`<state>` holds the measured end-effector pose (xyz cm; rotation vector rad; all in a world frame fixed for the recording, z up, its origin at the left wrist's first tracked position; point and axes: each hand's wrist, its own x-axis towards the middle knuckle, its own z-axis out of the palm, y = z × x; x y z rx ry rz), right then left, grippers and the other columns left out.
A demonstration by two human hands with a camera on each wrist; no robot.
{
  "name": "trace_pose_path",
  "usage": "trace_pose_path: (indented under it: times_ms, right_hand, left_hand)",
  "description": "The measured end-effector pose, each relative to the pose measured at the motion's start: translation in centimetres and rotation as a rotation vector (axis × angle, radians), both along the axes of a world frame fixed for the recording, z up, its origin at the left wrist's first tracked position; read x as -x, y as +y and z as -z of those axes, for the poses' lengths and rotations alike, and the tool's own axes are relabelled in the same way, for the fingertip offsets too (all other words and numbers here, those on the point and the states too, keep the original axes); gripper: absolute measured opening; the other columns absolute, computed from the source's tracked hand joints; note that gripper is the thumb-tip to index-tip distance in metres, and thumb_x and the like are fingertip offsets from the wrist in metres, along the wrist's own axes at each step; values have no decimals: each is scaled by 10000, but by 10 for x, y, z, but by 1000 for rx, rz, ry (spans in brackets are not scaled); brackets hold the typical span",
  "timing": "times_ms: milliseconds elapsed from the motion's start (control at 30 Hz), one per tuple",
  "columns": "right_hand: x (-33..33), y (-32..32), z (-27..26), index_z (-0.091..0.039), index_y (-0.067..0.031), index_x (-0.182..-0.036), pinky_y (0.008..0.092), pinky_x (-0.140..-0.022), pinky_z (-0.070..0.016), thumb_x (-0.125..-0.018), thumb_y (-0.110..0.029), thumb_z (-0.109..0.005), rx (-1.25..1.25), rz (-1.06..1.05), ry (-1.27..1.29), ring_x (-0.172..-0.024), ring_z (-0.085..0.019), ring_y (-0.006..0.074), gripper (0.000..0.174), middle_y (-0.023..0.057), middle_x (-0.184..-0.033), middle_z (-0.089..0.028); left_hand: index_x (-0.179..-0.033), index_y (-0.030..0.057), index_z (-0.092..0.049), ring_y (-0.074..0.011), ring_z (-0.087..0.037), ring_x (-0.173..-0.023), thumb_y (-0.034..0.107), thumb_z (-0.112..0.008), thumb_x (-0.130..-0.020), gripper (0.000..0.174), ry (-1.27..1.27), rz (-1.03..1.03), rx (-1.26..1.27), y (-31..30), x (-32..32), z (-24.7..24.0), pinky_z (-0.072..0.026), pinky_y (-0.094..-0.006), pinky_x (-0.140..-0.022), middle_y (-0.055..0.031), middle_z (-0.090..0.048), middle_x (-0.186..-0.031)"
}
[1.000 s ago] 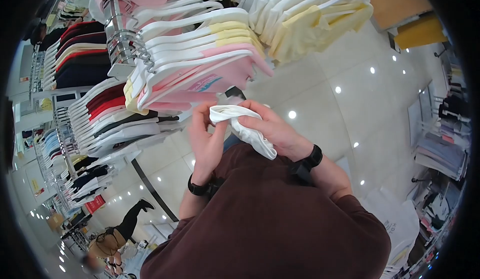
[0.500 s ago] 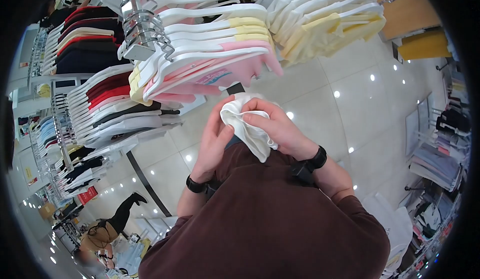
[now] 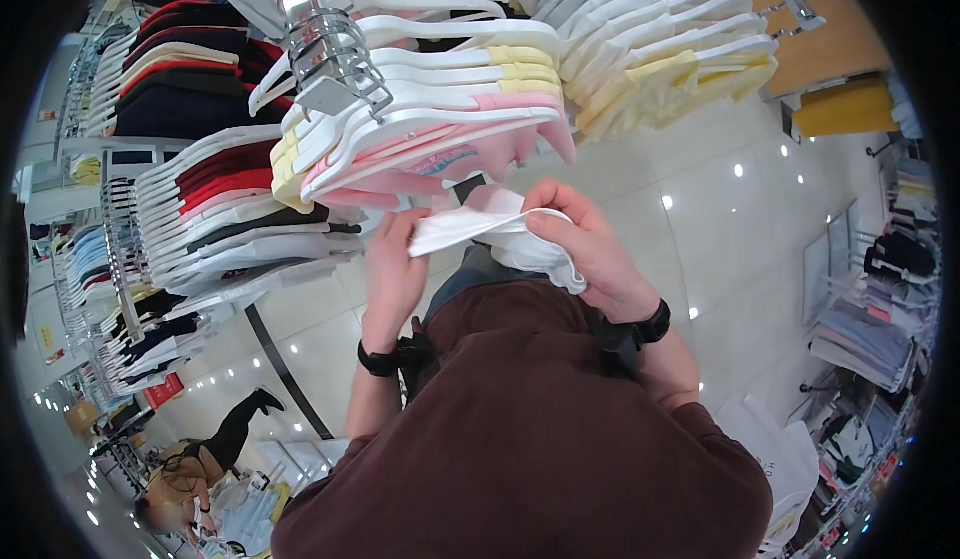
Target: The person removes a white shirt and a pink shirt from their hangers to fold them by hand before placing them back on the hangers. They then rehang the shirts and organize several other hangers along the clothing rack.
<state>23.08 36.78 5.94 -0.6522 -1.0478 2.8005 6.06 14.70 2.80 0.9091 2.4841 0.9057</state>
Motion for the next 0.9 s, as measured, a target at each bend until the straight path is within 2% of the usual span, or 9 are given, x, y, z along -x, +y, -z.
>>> trace_pose_path:
  times_ms: [33, 167, 267, 333, 400, 467, 667, 767, 900]
  right_hand:
    - [0, 2, -1, -637, -86, -1162, 240, -775, -535, -1072, -158, -697, -6, 0, 2, -911, -650, 55, 130, -20, -1043, -685]
    - [5, 9, -6, -635, -85, -1146, 243, -780, -535, -1065, -158, -705, -56, 41, 10, -911, -651, 60, 129, -14, -1048, -686]
    - [12, 13, -7, -636, -86, -1126, 245, -776, -527, -1057, -157, -711, -146, 34, -2, -902, -642, 61, 125, -13, -1045, -679]
    - [19, 11, -8, -637, -87, -1117, 245, -772, -519, -1053, -158, -715, -211, -14, 2, -897, -634, 60, 124, -15, -1038, -671]
    - [26, 7, -7, -638, -87, -1109, 244, -780, -502, -1047, -166, -721, -169, -87, 26, -906, -612, 55, 130, -23, -1030, -650]
    - [36, 1, -8, -637, -86, -1111, 241, -789, -495, -1047, -170, -721, -181, -122, 31, -917, -605, 52, 135, -26, -1030, -644]
    - [52, -8, -22, -637, -85, -1102, 237, -816, -484, -1043, -191, -728, -160, -166, 61, -942, -597, 49, 152, -29, -1046, -639]
    - [51, -3, -22, -641, -84, -1098, 239, -815, -486, -1040, -205, -735, -204, -191, 76, -940, -600, 51, 164, -27, -1044, -641]
    - [50, -2, -19, -646, -78, -1104, 241, -822, -492, -1038, -213, -740, -184, -151, 48, -940, -606, 55, 177, -22, -1034, -647]
  left_hand:
    - [-1260, 45, -714, -422, -684, -1004, 16, -599, -974, 309, 99, -25, -52, -11, 8, 12, -551, -455, -866, -188, -697, -1145]
    - [-1233, 54, -709, -375, -693, -938, 43, -604, -1010, 247, 242, -128, -53, -54, 40, 27, -542, -458, -828, -184, -685, -1010]
    - [-1218, 22, -702, -309, -700, -903, 105, -589, -1083, 195, -69, -397, -82, -72, 57, 25, -540, -408, -834, -160, -707, -970]
    - [-1199, -6, -695, -253, -704, -900, 178, -603, -1115, 222, -237, -371, -308, -78, 62, 23, -536, -355, -860, -124, -737, -961]
    - [-1296, -2, -683, -239, -716, -1013, 210, -658, -1087, 299, -329, -301, -219, -76, 63, 19, -546, -355, -939, -110, -764, -1085]
    - [-1415, 19, -644, -268, -699, -1171, 251, -680, -1070, 418, -430, 32, -220, -54, 49, 20, -541, -385, -1038, -153, -728, -1283]
    - [-1434, 45, -644, -293, -621, -1288, 306, -692, -1058, 460, -215, 226, -220, -1, 37, 41, -526, -410, -1070, -177, -591, -1510]
    - [-1371, 34, -658, -385, -653, -1267, 346, -690, -1051, 449, -195, 256, -197, 2, 44, 62, -509, -431, -1109, -204, -644, -1437]
    - [-1317, 37, -673, -335, -681, -1195, 356, -713, -1041, 425, -536, 314, -55, -11, 68, 56, -522, -417, -1076, -178, -704, -1330]
